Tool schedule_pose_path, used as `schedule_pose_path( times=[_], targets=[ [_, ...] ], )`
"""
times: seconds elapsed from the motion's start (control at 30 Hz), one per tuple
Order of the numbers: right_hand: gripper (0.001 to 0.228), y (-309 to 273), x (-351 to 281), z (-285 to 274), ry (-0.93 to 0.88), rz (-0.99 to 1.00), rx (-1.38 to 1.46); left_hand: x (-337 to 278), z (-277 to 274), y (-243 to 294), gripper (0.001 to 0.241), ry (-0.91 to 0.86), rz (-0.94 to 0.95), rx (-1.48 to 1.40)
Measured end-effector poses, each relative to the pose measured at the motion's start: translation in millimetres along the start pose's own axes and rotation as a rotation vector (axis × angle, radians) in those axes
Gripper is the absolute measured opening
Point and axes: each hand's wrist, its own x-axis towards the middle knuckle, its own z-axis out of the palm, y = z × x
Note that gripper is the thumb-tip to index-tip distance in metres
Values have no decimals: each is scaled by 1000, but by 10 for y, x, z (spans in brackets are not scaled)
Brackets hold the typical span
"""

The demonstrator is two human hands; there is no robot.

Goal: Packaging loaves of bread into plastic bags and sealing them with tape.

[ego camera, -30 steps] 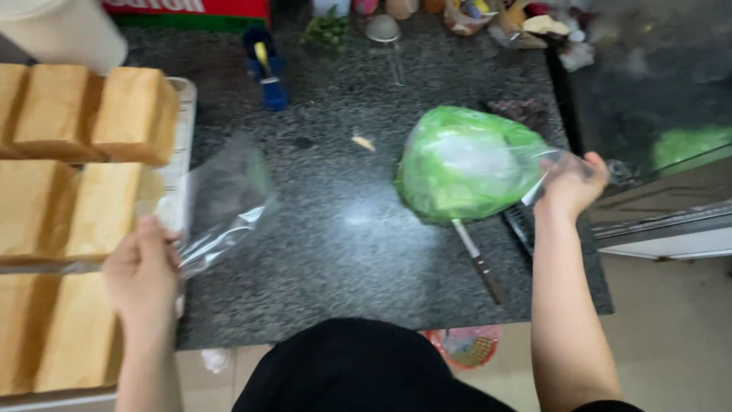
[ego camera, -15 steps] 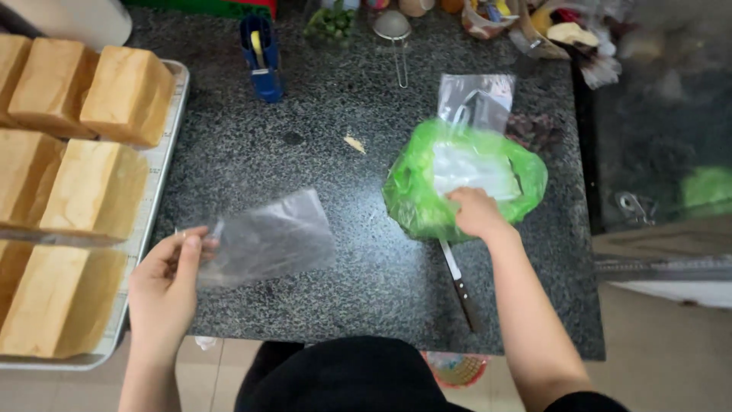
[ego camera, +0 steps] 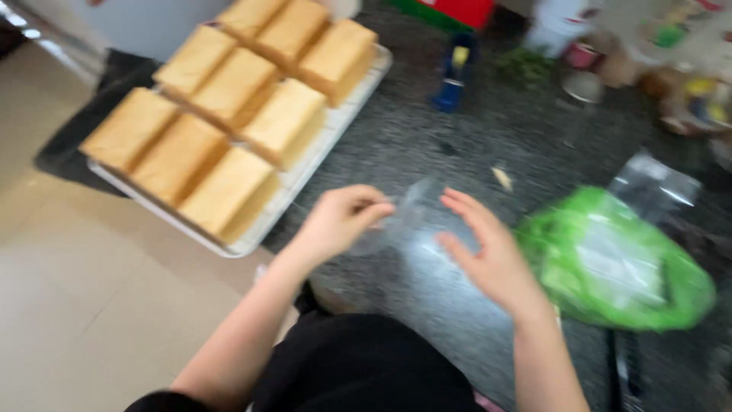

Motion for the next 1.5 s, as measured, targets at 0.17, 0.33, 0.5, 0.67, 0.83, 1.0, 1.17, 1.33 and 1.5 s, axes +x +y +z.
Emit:
schedule_pose_path(
  times=[0.17,0.33,0.5,0.67,0.83,1.0,1.17,1.33,1.5],
  targets=[
    [53,-334,542,871,-43,-291,-214,123,-590,-410,23,-100,170,-189],
    [47,-415,1096,1344,-107,-200,-38,-1,-1434,-627,27,92,186,-305],
    [29,-254,1804,2101,-199,131,410,-443,-2454,-1275,41,493,-410,-834],
    [30,-138,2519,3243,-328,96,406,-904,-3001,-1699,35,516,-574,-577],
    [41,-90,3023,4080,-371,19,221,-1027,-3183,-1832,32,487,-618,-467],
    [57,-237,3170,4359,-422,100,-183,-796,-3102,-2138,41,452,-500,-651],
    [56,-540,3002,4386,-376,138,-191,-583,-3085,-2115,41,579,-585,-485],
    [50,-912,2690,4009,-240,245,-153,-669,-3025,-1442,53,684,-342,-512],
    [43,-614,2228,3166,240,371,729,-715,-2573,-269,84,685,10,346]
  ],
)
